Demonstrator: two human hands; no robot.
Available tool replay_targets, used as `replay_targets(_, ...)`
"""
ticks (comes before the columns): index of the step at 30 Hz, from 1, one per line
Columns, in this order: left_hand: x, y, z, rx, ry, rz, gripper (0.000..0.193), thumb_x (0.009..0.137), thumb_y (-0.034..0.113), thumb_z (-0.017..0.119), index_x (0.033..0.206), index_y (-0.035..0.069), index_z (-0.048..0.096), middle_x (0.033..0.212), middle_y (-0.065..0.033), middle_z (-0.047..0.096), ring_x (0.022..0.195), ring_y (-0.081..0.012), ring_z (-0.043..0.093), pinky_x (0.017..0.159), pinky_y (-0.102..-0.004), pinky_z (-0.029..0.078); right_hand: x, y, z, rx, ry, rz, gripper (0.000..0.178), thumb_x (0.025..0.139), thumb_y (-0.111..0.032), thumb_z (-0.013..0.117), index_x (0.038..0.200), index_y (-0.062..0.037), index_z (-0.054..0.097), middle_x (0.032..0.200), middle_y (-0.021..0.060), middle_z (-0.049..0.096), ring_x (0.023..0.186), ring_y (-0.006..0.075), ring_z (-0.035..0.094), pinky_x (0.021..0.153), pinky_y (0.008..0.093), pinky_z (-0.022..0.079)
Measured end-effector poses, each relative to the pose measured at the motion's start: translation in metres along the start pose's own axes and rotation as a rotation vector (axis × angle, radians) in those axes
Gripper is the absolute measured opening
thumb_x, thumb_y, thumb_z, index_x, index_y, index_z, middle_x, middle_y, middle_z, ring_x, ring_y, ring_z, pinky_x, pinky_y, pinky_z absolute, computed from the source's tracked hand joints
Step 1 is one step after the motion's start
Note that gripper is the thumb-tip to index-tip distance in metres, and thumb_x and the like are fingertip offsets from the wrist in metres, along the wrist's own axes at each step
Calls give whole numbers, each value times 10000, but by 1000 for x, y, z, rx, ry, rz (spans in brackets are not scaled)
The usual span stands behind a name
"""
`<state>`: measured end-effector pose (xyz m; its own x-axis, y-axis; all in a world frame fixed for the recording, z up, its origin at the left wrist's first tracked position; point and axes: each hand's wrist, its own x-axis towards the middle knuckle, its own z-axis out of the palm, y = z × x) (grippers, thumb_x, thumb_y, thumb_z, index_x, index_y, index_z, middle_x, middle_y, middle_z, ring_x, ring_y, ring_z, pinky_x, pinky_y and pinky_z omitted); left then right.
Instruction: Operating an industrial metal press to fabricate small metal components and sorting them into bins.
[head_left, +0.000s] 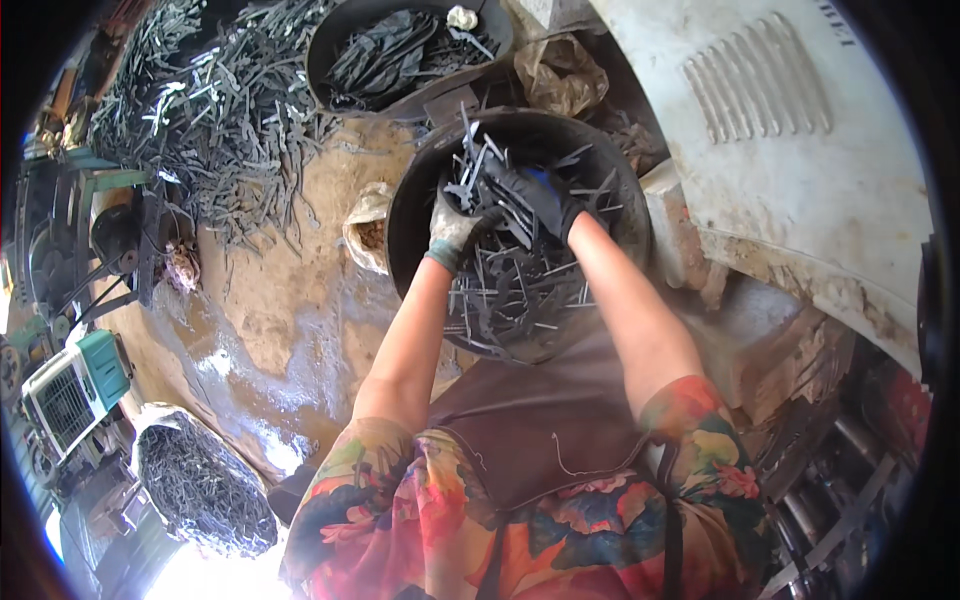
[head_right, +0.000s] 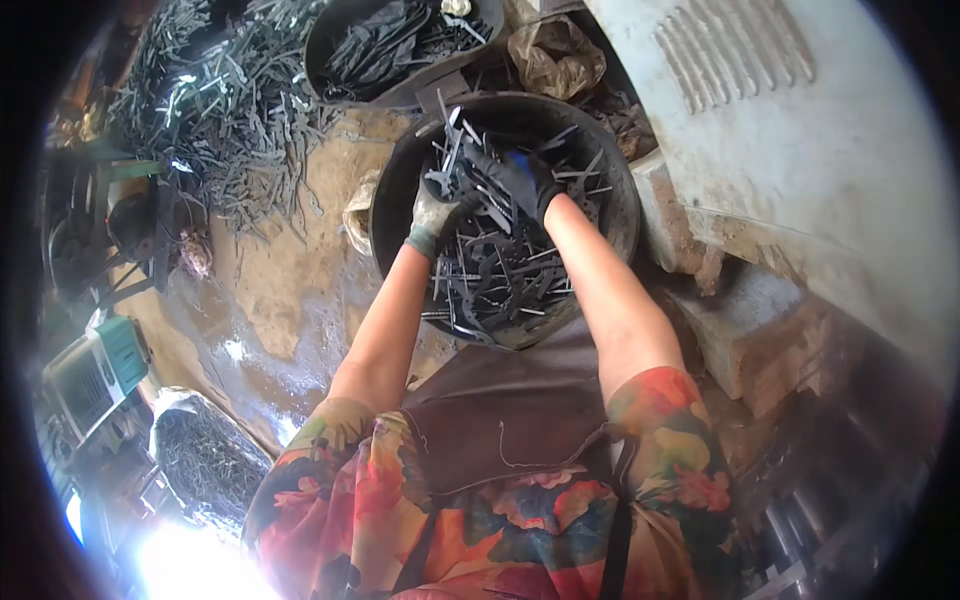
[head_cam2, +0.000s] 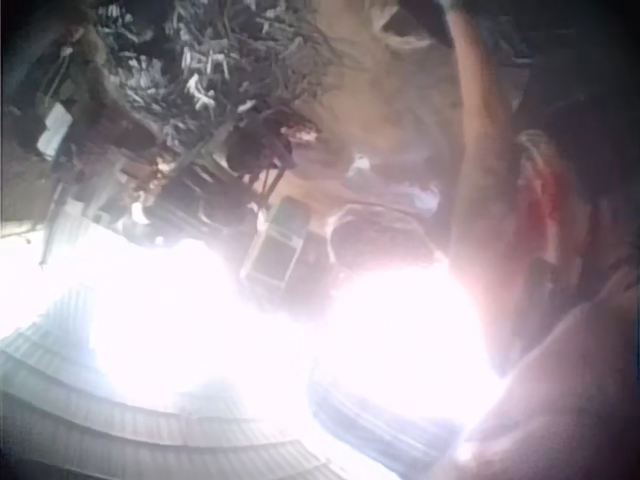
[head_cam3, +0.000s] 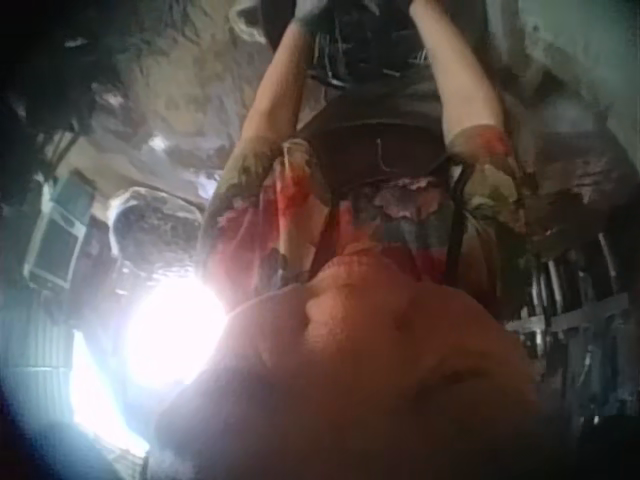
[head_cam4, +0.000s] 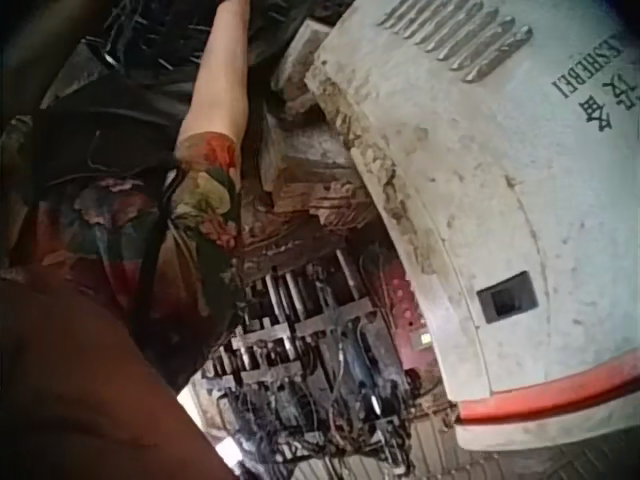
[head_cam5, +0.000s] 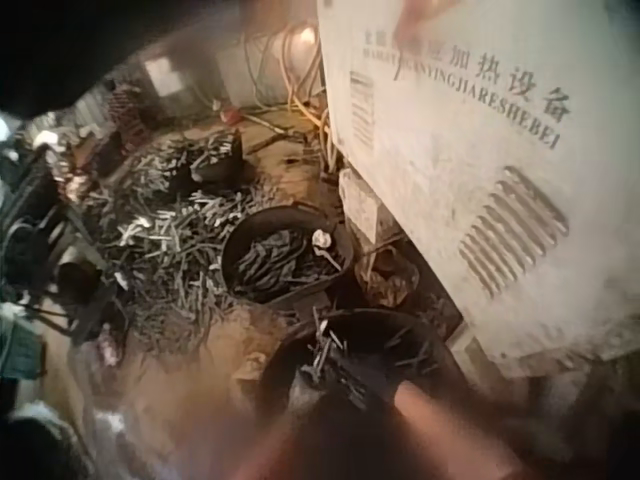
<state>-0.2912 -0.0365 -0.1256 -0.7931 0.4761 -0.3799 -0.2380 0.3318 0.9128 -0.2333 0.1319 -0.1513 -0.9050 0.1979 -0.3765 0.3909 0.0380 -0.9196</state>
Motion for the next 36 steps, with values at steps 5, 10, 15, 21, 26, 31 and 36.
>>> replay_targets(5, -27, -2, -4, -172, -96, 74, 1088, 548, 184, 893, 1398, -31, 248, 1291, -142, 507, 1170, -225, 514, 1002, -353, 424, -48, -45, -1, 622, -158, 163, 448, 934, -368, 559, 1251, -52, 573, 1078, 2, 632, 943, 51, 562, 832, 219, 455)
replay_targets(10, -29, -8, 3, -30, -339, 401, 1063, 542, 205, 900, 1386, -13, 292, 1298, -113, 508, 1182, -227, 507, 1011, -354, 415, -66, -26, -2, 144, 7, 40, 513, 934, -454, 529, 1229, -37, 579, 1012, 1, 647, 890, 71, 548, 806, 230, 441)
replay_targets(15, 3, -34, 16, 183, -138, 420, 1004, 468, 308, 907, 1288, -18, 429, 1234, -144, 569, 1133, -268, 563, 981, -371, 437, -40, -13, 7, 394, 43, -94, 454, 959, -415, 485, 1161, -21, 586, 1017, 25, 629, 886, 108, 549, 834, 288, 446)
replay_targets(21, -16, -13, 32, -138, -78, 296, 908, 481, 277, 875, 1243, -13, 474, 1131, -150, 608, 1045, -277, 600, 914, -369, 471, -60, -41, 1, 250, 260, -40, 414, 917, -393, 556, 1062, -16, 643, 908, 62, 655, 844, 119, 557, 796, 284, 438)
replay_targets(26, -27, 73, 33, -38, -119, 538, 819, 496, 200, 825, 1206, -10, 473, 1096, -158, 606, 1014, -304, 599, 902, -364, 471, -74, -88, -5, 919, 414, -108, 321, 951, -382, 518, 923, -86, 639, 809, -33, 593, 723, 71, 532, 692, 240, 440)
replay_targets(31, -36, 160, 26, -77, -177, 561, 584, 620, 109, 761, 1119, -3, 479, 985, -107, 625, 906, -209, 621, 778, -311, 503, -79, -159, -23, 1032, 332, -244, 370, 967, -425, 472, 890, -102, 634, 750, -41, 598, 617, 69, 540, 580, 224, 446)
replay_targets(36, -47, 166, 18, -582, -238, 242, 164, 772, 112, 666, 911, 48, 606, 791, -23, 617, 683, -137, 597, 622, -275, 493, -89, -177, -24, 696, 90, -431, 448, 984, -428, 423, 1147, -27, 537, 1033, 78, 608, 921, 162, 575, 804, 259, 461)
